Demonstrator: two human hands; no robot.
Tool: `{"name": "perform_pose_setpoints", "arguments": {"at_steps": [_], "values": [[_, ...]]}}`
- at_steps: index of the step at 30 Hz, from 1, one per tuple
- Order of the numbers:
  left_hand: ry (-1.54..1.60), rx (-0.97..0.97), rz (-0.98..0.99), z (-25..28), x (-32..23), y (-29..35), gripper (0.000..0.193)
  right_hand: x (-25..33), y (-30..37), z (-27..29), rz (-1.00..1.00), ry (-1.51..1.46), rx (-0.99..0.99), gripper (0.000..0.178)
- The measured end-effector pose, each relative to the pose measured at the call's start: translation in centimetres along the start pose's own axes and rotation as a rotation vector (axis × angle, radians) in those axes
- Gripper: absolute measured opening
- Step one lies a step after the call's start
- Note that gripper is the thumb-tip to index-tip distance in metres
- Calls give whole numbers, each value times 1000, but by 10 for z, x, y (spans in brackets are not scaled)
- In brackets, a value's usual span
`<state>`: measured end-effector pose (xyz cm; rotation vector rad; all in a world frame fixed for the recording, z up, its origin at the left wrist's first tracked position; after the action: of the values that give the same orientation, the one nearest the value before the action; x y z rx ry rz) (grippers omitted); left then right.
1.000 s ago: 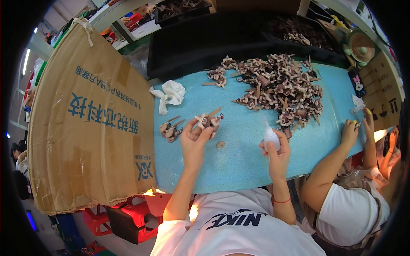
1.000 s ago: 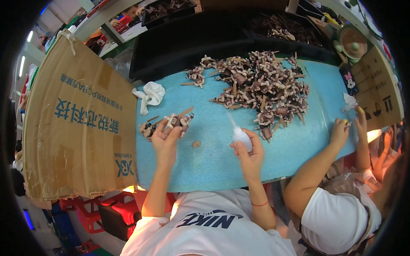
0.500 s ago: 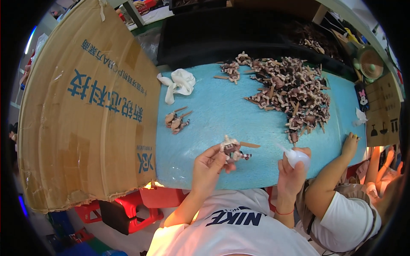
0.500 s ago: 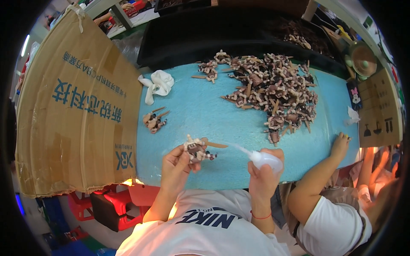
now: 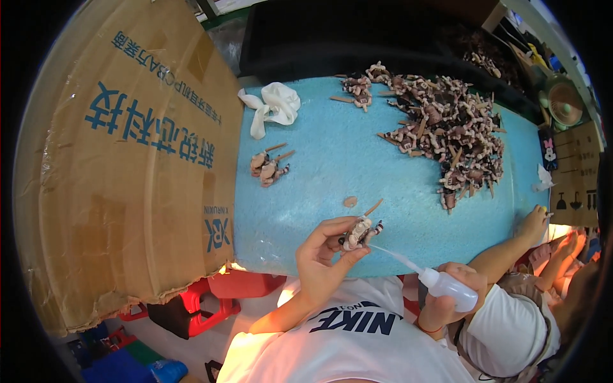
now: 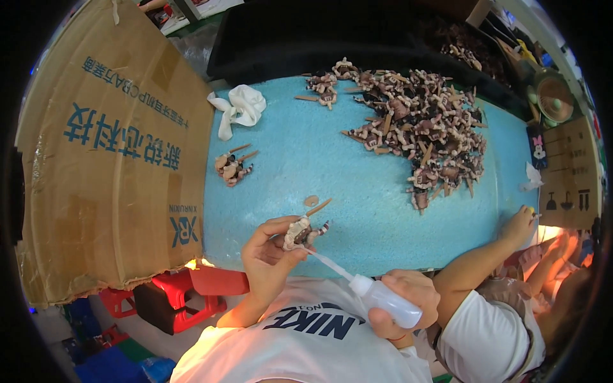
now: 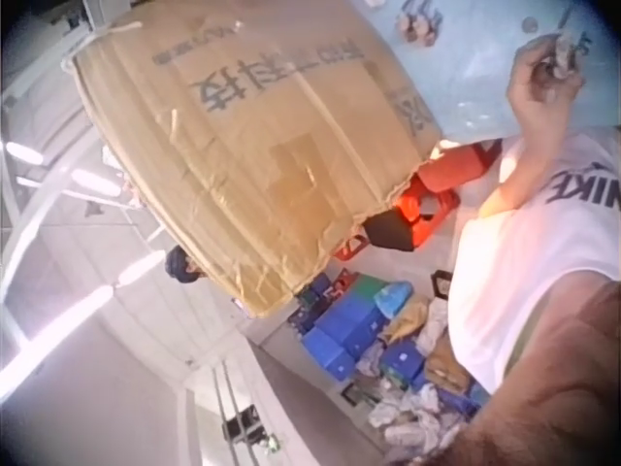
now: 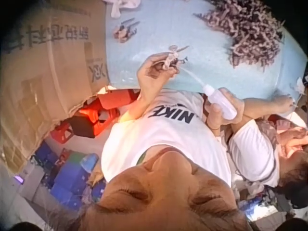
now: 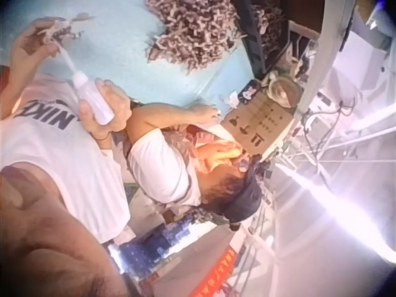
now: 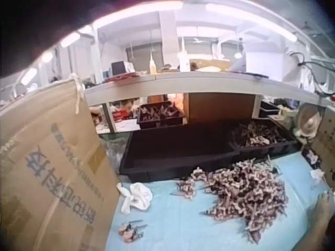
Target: The person applies glue to figurine pieces using a squeeze bottle and attaches parts together by hand, retrieving additional components from an illuminated cardboard box to continue assembling the figurines.
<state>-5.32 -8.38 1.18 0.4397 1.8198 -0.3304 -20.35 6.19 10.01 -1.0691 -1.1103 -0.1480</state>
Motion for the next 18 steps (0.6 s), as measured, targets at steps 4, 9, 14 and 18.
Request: {"name": "perform_pose_setpoints", "arguments": {"at_steps": [4, 9, 14, 18], "values": [[-120, -25, -111, 5, -7, 3, 38, 4, -3, -1, 131, -67, -29, 43], [-153, -23, -165, 7, -13, 5, 39, 13, -11, -17, 204, -4, 144, 42], [-174, -29, -196, 7, -18, 6, 40, 16, -13, -21, 185, -10, 179, 41], [-206, -31, -180, 7, -18, 7, 40, 15, -12, -22, 182, -10, 196, 42]]}}
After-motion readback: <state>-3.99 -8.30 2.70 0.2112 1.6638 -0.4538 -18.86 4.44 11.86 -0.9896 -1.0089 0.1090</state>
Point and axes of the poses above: each hand's wrist, its own y-axis away from the middle knuckle, its own z-axis out of the back of the hand, x = y × z, the point moved 9 cm from there along -y, towards the middle knuckle, and after that the axes turned 8 degrees about -y, right-handed, at the moved point
